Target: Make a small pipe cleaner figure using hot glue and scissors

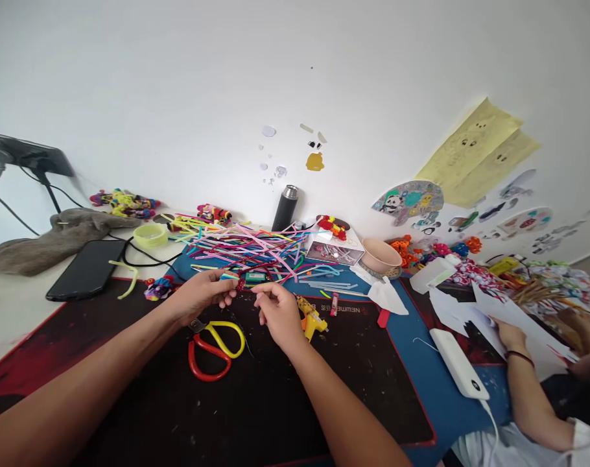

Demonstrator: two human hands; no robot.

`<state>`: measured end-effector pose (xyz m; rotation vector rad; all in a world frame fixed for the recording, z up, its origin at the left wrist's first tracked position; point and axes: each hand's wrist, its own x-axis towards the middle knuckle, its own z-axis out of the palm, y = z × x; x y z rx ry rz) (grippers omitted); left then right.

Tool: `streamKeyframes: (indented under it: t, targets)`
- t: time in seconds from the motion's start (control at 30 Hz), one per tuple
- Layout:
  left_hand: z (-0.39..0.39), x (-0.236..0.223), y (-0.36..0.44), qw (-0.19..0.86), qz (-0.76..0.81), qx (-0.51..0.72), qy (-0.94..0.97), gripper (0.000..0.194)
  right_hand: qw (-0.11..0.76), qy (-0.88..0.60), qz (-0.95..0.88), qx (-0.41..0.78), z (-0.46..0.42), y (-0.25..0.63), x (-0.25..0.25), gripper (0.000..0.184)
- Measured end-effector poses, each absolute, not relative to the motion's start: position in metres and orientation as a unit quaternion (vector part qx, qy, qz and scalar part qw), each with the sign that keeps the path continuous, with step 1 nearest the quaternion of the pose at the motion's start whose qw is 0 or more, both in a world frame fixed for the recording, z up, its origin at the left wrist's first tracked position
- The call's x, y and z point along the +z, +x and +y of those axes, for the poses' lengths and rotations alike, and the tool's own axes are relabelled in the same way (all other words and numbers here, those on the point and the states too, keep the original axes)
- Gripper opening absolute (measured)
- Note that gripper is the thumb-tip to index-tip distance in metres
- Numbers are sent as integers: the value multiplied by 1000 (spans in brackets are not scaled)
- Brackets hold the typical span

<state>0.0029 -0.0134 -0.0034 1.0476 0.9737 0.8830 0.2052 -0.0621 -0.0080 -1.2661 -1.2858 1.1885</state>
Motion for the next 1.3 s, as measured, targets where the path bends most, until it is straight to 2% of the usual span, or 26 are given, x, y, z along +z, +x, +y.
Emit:
streamKeyframes:
  t: [0.27,0.83,1.1,1.3]
  targets:
    - [-13,-4,4,680,419,363,481,32,486,-502,-556,450,-46,193,-4,40]
    - [-9,-11,2,612,424,345,571,22,486,-515,-582,399,-37,185,-6,31]
    - [0,-23,-2,567,442,357,596,30,500,-522,-546,423,-65,193,19,40]
    - [0,-22,-2,563,444,366,594,32,463,-607,-540,355,-103,241,38,47]
